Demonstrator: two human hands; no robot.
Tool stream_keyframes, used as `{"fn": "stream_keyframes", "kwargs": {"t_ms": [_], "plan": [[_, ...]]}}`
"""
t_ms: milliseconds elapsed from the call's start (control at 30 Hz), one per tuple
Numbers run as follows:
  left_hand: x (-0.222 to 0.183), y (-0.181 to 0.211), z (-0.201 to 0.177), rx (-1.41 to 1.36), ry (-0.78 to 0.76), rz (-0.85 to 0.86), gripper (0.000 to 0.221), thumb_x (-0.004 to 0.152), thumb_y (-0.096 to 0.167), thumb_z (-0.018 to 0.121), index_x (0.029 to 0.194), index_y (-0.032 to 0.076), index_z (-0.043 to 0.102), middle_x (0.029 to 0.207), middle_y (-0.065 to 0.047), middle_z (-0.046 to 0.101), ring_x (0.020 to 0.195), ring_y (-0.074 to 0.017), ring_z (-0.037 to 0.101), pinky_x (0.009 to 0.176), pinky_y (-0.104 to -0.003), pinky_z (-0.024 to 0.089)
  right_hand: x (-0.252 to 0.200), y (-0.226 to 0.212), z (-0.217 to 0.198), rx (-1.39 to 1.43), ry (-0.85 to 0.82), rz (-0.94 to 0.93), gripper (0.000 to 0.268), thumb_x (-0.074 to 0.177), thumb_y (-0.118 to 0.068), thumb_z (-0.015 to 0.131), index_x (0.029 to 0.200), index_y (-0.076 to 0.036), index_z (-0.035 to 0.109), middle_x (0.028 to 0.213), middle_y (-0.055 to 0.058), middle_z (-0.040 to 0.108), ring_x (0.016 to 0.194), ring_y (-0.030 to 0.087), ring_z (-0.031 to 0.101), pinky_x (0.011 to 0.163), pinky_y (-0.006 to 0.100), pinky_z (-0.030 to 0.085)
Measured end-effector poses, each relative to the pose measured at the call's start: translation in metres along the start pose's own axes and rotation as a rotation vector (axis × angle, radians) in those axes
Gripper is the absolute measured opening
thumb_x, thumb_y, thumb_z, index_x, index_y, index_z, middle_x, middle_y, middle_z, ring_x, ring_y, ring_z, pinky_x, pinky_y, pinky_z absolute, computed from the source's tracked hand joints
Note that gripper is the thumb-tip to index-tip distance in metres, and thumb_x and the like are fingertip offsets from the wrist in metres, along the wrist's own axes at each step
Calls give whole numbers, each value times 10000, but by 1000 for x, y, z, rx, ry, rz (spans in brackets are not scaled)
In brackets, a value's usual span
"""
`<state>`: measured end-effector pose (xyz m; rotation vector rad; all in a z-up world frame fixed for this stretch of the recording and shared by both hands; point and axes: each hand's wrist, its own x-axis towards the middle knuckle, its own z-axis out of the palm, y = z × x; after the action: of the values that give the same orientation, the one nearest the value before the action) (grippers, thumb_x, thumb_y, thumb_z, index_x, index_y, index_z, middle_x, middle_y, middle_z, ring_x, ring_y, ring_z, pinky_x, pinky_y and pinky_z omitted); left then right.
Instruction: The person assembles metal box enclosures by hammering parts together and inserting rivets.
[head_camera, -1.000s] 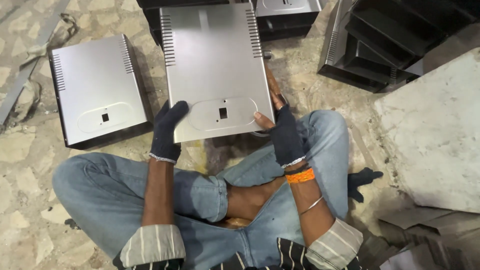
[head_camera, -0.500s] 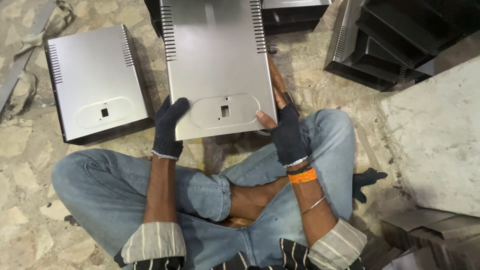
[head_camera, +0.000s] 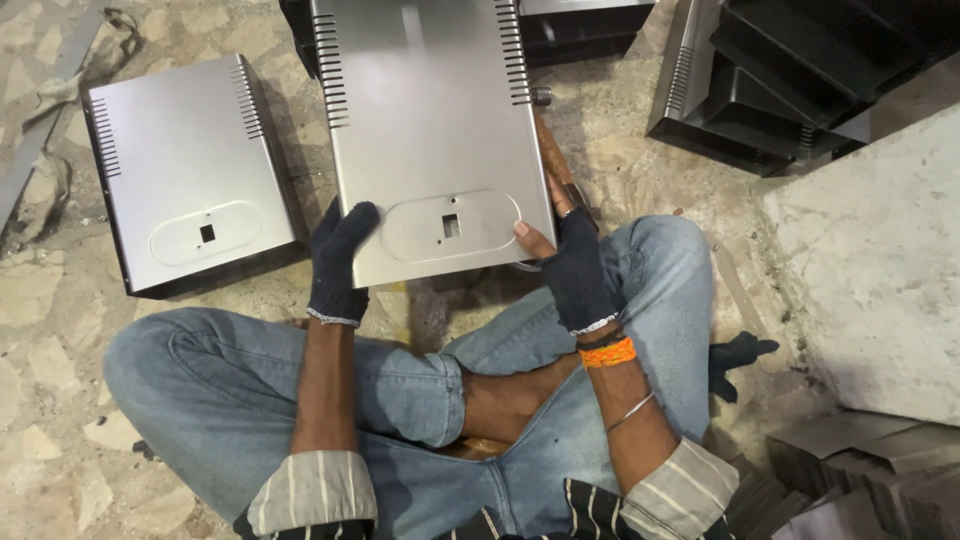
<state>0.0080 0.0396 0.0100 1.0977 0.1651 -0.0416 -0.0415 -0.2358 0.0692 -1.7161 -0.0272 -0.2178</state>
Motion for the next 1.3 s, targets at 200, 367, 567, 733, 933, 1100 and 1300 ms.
{"fn": "stream_keyframes", "kwargs": {"t_ms": [200, 367, 567, 733, 933, 1100, 1300], "plan": [[2, -1, 1, 8, 30, -32, 455, 878, 198, 745, 1291, 20, 678, 1022, -50, 719, 919, -170, 684, 814, -302, 557, -2, 0, 0, 14, 35, 95, 667, 932, -147, 722, 1539, -32, 469, 1299, 90, 639, 1164, 152, 605, 1021, 301, 496], [4, -4, -2, -44, 7, -19, 412, 892, 173, 754, 1263, 5, 690, 1024, -41, 716, 916, -157, 683, 812, -295, 551, -2, 9, -1, -8, 37, 5, 633, 949, -129, 731, 1522, -15, 488, 1331, 102, 643, 1192, 158, 591, 1049, 304, 479], [8, -10, -6, -11, 38, -29, 406, 893, 175, 755, 1259, 10, 696, 1021, -42, 718, 914, -156, 683, 812, -293, 550, -1, 10, -1, -11, 48, 62, 638, 943, -156, 733, 1517, -26, 486, 1323, 97, 639, 1182, 155, 598, 1036, 301, 489], [10, -12, -8, 30, 55, -26, 428, 880, 177, 764, 1266, 7, 692, 1038, -52, 725, 941, -164, 692, 825, -297, 555, -1, 15, -1, -28, 49, 59, 653, 940, -164, 740, 1521, -25, 477, 1347, 106, 624, 1213, 162, 585, 1057, 309, 472], [7, -5, -3, 35, 54, -25, 466, 870, 198, 766, 1288, 10, 679, 1053, -62, 730, 953, -170, 698, 838, -294, 564, -2, 11, 0, 16, 39, 81, 657, 948, -180, 730, 1531, -30, 465, 1369, 109, 632, 1230, 165, 586, 1074, 311, 465], [3, 3, 2, 88, 57, -59, 501, 862, 259, 761, 1290, 11, 677, 1009, -65, 722, 902, -185, 694, 796, -301, 567, -3, 10, 1, 28, 48, 98, 671, 943, -192, 729, 1535, -35, 455, 1352, 108, 630, 1207, 165, 591, 1048, 317, 486], [11, -10, -9, 53, 28, -31, 463, 882, 223, 756, 1283, 5, 675, 1046, -65, 725, 939, -174, 700, 825, -298, 567, -6, -13, 4, -24, 43, 89, 652, 957, -194, 718, 1537, -41, 463, 1321, 112, 648, 1183, 169, 611, 1031, 315, 493]]}}
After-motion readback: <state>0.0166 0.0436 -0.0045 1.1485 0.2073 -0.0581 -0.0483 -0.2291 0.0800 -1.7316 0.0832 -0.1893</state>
